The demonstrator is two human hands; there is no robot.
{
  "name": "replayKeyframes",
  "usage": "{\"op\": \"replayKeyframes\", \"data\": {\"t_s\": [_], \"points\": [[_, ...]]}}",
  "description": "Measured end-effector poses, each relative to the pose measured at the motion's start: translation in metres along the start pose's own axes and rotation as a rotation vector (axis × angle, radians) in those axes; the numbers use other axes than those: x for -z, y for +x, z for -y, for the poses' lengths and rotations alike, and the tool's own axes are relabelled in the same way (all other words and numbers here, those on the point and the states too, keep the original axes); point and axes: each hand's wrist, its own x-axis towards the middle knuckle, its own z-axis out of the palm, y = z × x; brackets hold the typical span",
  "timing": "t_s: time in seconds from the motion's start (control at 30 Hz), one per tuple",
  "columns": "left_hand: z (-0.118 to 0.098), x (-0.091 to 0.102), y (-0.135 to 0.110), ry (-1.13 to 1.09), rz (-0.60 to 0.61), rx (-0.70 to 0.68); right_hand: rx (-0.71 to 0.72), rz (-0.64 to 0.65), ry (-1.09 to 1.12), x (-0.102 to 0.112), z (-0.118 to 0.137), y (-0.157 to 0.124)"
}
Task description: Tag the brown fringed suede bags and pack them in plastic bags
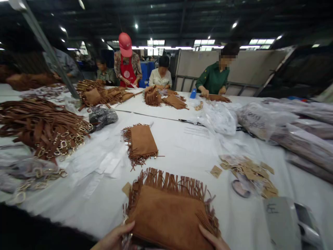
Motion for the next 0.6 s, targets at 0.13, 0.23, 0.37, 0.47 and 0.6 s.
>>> {"op": "replayKeyframes", "data": {"t_s": [0.13, 0.23, 0.37, 0.47, 0.6], "points": [[-0.012, -0.012, 0.020, -0.085, 0.066, -0.023, 0.030, 0.135, -0.091, -0.016, 0.029, 0.002], [-0.024, -0.021, 0.033, 0.031, -0.001, -0.071, 0.094, 0.093, -0.069, -0.019, 0.047, 0.014], [-0.023, -0.012, 0.023, 0.124, -0.020, -0.050, 0.035, 0.118, -0.023, -0.011, 0.036, 0.008], [-0.018, -0.010, 0.018, 0.142, -0.058, -0.097, -0.041, 0.068, 0.004, -0.008, 0.025, 0.004], [-0.017, -0.024, 0.032, 0.233, -0.160, -0.196, -0.025, -0.086, -0.019, -0.009, 0.022, 0.017]]}}
